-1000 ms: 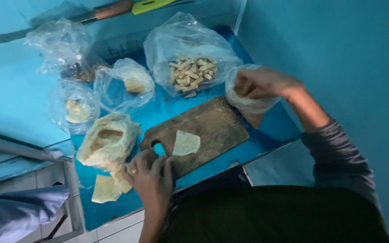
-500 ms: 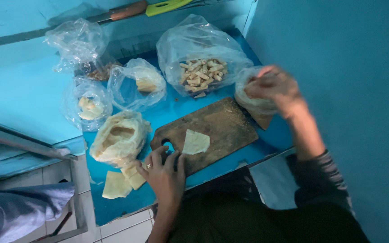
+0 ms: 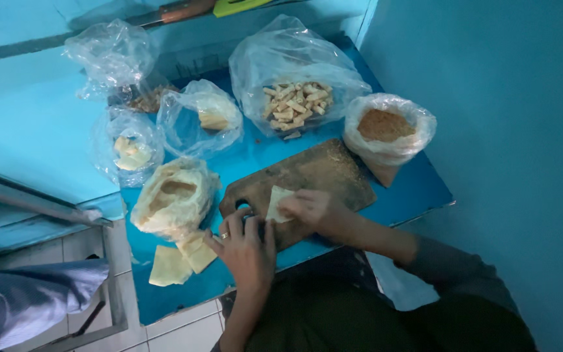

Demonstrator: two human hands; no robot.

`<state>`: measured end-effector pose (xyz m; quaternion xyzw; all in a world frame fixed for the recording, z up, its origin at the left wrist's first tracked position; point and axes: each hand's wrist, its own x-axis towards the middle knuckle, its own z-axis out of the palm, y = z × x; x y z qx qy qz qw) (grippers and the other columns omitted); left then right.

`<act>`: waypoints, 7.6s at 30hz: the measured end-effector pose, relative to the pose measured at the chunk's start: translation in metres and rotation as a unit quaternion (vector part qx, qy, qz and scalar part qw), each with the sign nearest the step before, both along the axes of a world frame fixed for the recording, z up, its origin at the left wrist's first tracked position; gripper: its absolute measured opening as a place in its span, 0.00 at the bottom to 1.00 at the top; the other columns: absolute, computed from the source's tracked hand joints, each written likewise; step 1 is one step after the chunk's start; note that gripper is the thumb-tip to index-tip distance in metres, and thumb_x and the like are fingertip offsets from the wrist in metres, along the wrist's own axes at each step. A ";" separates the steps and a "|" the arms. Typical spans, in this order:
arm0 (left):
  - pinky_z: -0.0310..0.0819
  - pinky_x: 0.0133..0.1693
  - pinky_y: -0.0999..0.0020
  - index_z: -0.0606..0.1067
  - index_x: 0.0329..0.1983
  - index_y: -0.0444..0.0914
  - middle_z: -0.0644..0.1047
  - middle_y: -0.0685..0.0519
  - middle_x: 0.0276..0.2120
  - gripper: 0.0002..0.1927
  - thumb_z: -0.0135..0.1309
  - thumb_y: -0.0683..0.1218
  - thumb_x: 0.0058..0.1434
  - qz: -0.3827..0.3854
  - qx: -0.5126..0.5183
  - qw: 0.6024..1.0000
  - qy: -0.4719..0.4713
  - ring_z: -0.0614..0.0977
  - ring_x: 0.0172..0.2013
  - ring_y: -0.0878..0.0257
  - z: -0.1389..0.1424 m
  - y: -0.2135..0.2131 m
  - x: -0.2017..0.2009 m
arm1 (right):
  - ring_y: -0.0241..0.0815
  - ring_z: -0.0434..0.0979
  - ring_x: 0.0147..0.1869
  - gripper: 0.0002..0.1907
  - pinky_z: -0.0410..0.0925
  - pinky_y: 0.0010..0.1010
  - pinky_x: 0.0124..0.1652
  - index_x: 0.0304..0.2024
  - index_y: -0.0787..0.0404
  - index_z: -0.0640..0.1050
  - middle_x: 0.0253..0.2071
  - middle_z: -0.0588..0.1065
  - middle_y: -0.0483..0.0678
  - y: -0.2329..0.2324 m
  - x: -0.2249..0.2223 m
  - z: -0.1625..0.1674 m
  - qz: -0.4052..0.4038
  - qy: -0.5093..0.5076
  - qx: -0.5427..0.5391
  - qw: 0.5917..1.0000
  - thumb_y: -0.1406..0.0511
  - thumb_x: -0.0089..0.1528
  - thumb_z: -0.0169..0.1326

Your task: The person sits at a small table and folds square dough wrappers around a filling one at a time, pressing the edges closed by hand. The folded pieces are placed into a plastic bag with other finished pieces, and the person reaches into the bag of filling between folds.

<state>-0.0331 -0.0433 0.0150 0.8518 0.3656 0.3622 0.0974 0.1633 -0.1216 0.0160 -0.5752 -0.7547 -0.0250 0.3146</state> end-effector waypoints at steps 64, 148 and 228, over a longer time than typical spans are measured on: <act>0.55 0.65 0.37 0.76 0.45 0.39 0.79 0.53 0.43 0.10 0.58 0.39 0.60 -0.073 -0.007 0.996 -0.046 0.78 0.50 0.55 -0.016 -0.002 0.023 | 0.40 0.84 0.48 0.21 0.77 0.32 0.45 0.57 0.59 0.71 0.44 0.79 0.49 -0.008 -0.013 0.016 -0.132 0.381 -0.111 0.908 0.75 0.61 0.57; 0.60 0.61 0.46 0.82 0.37 0.40 0.71 0.40 0.61 0.11 0.61 0.40 0.50 -0.122 -0.008 0.991 -0.056 0.68 0.60 0.39 0.004 0.041 0.029 | 0.46 0.84 0.44 0.14 0.74 0.35 0.43 0.49 0.58 0.74 0.40 0.79 0.49 0.027 0.007 0.012 -0.055 0.169 -0.079 0.981 0.65 0.63 0.61; 0.67 0.50 0.51 0.79 0.40 0.36 0.74 0.44 0.45 0.10 0.60 0.39 0.54 -0.141 -0.050 0.985 -0.083 0.73 0.49 0.43 0.009 0.009 0.005 | 0.46 0.83 0.47 0.25 0.75 0.38 0.45 0.59 0.55 0.71 0.43 0.80 0.51 0.012 -0.005 0.057 -0.041 0.156 -0.237 0.958 0.65 0.60 0.61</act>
